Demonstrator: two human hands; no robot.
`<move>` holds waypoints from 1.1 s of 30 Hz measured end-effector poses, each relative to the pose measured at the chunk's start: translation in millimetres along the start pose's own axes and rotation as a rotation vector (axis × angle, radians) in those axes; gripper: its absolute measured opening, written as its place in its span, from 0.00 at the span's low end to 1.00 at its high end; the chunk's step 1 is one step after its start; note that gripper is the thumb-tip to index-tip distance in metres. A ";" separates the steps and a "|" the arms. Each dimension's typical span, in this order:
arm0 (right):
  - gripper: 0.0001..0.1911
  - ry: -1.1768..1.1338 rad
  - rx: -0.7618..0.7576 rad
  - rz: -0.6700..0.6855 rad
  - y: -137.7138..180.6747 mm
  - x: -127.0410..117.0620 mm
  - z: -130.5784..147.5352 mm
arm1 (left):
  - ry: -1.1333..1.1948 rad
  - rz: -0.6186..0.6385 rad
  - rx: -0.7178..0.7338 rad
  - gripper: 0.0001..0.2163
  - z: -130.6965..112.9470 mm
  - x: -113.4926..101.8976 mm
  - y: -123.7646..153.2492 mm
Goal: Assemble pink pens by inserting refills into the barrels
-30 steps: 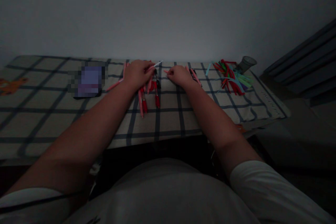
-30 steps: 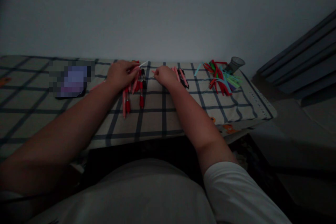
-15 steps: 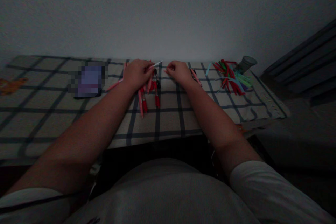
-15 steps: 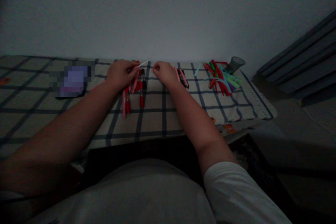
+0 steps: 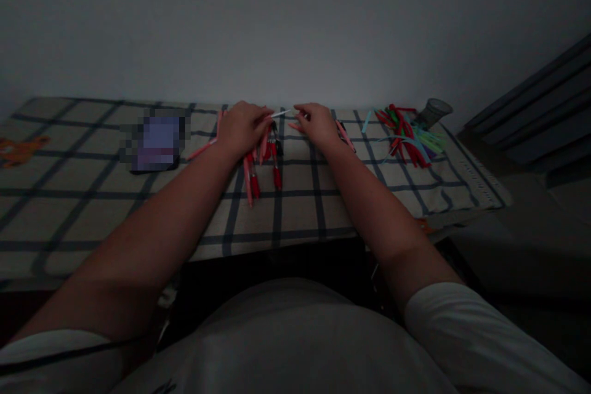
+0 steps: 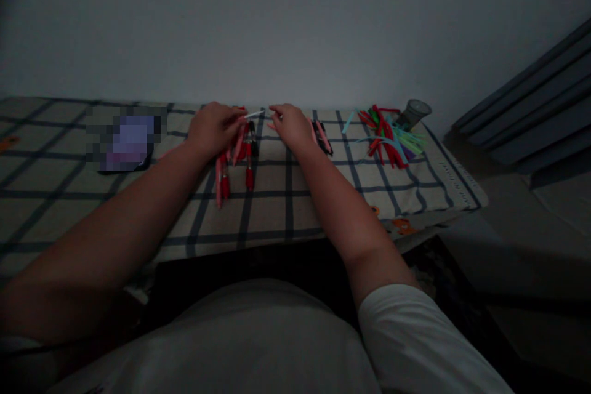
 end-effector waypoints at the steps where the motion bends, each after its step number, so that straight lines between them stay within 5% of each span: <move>1: 0.18 0.011 -0.007 0.005 -0.5 0.9 -0.7 | -0.003 0.000 -0.002 0.21 0.5 -0.2 -0.3; 33: 0.12 -0.041 -0.111 0.050 1.0 -0.7 9.5 | -0.022 -0.011 0.011 0.17 2.5 -0.2 -0.3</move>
Point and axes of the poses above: each hand's wrist, its own y-axis away from the middle knuckle, its own x-axis out of the palm, z = x × y, the point moved 5 cm from there along -y, towards the middle knuckle, and after that the axes turned 10 degrees about -y, right-handed, at the moved point
